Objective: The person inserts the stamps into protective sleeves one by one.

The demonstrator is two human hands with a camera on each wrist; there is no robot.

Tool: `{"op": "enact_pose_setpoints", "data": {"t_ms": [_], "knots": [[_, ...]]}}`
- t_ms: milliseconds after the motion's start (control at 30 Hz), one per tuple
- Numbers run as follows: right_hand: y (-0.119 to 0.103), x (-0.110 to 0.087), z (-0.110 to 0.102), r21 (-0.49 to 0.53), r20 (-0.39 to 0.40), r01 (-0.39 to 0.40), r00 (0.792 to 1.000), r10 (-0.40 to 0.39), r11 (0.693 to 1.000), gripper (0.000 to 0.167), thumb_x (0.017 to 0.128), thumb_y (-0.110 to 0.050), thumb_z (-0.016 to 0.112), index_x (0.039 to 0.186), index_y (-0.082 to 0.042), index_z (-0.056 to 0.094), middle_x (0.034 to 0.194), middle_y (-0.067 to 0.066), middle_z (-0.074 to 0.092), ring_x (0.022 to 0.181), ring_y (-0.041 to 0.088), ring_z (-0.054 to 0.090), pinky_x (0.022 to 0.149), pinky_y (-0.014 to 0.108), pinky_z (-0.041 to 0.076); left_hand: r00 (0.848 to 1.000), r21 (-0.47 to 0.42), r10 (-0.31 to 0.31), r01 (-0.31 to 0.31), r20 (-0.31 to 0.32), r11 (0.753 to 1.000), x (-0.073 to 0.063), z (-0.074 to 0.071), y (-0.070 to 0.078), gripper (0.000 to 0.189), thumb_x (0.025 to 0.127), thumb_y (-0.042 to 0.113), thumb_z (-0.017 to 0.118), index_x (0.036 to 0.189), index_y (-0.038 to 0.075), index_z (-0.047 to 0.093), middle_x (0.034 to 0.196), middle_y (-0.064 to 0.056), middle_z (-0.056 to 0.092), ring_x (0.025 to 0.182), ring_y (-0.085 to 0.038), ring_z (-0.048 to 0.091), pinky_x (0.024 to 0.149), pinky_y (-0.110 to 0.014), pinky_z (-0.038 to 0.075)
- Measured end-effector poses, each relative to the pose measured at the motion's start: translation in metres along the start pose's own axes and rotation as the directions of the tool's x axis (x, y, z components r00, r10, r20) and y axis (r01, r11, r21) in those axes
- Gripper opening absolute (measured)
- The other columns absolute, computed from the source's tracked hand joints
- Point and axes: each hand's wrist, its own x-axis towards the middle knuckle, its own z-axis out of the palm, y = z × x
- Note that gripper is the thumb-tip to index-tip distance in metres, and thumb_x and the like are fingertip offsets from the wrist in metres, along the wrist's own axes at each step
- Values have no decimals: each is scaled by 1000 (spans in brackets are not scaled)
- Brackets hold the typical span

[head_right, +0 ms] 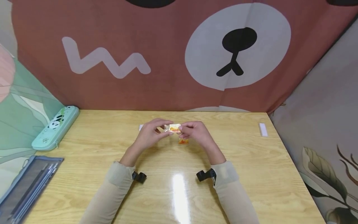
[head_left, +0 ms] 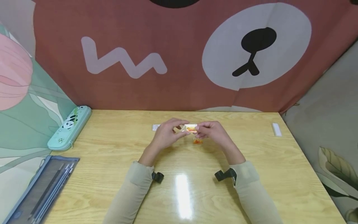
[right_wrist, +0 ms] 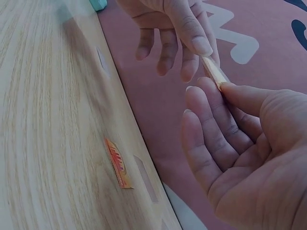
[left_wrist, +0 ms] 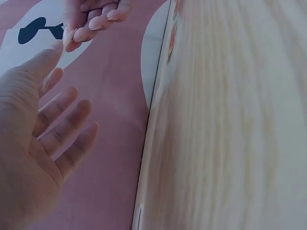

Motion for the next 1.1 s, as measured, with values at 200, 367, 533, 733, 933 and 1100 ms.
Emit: {"op": "enact_pose_setpoints", "data": {"t_ms": [200, 367, 533, 733, 933, 1100], "knots": [[3, -2, 2, 2, -7, 4, 1000, -4, 1000, 35, 99, -21, 66, 120, 7, 68, 98, 12, 75, 78, 12, 73, 82, 35, 63, 1000, 32, 13, -13, 6, 999, -1, 3, 0, 40, 90, 44, 76, 126, 28, 72, 119, 6, 72, 92, -10, 69, 68, -22, 55], [7, 0, 1, 17, -3, 12, 1000, -12, 1000, 34, 100, -17, 64, 120, 10, 66, 101, 17, 74, 77, 10, 72, 80, 31, 63, 1000, 53, 29, -29, -1, 998, -1, 4, 0, 40, 89, 45, 76, 126, 29, 72, 118, 6, 72, 91, -11, 70, 65, -21, 54], [6, 1, 2, 24, -4, 15, 1000, -14, 1000, 32, 99, -11, 63, 120, 13, 64, 92, 8, 75, 76, 9, 72, 79, 30, 63, 999, 83, 53, -52, -11, 995, -1, 5, -1, 40, 90, 46, 76, 126, 28, 72, 116, 5, 72, 89, -12, 71, 63, -22, 53], [3, 1, 5, 5, -13, 0, 1000, 0, 1000, 33, 98, -18, 67, 117, 9, 67, 88, 3, 75, 78, 11, 72, 80, 32, 63, 997, 120, 77, -74, -23, 990, -2, 4, 0, 41, 90, 46, 76, 126, 27, 72, 114, 5, 73, 87, -10, 70, 61, -23, 52], [2, 1, 6, 18, -10, 4, 1000, -3, 1000, 33, 99, -18, 66, 121, 8, 66, 97, 8, 75, 81, 12, 74, 83, 34, 63, 994, 133, 107, -101, -37, 986, -1, 3, 0, 38, 90, 44, 76, 124, 26, 73, 112, 4, 74, 86, -13, 71, 58, -23, 50], [3, 1, 6, 26, 12, 12, 1000, -13, 1000, 33, 101, -16, 64, 125, 6, 66, 106, 13, 76, 87, 16, 76, 89, 41, 62, 993, 141, 114, -108, -36, 984, -2, 5, -1, 36, 91, 44, 75, 123, 27, 74, 113, 4, 74, 86, -12, 71, 58, -22, 50]]}}
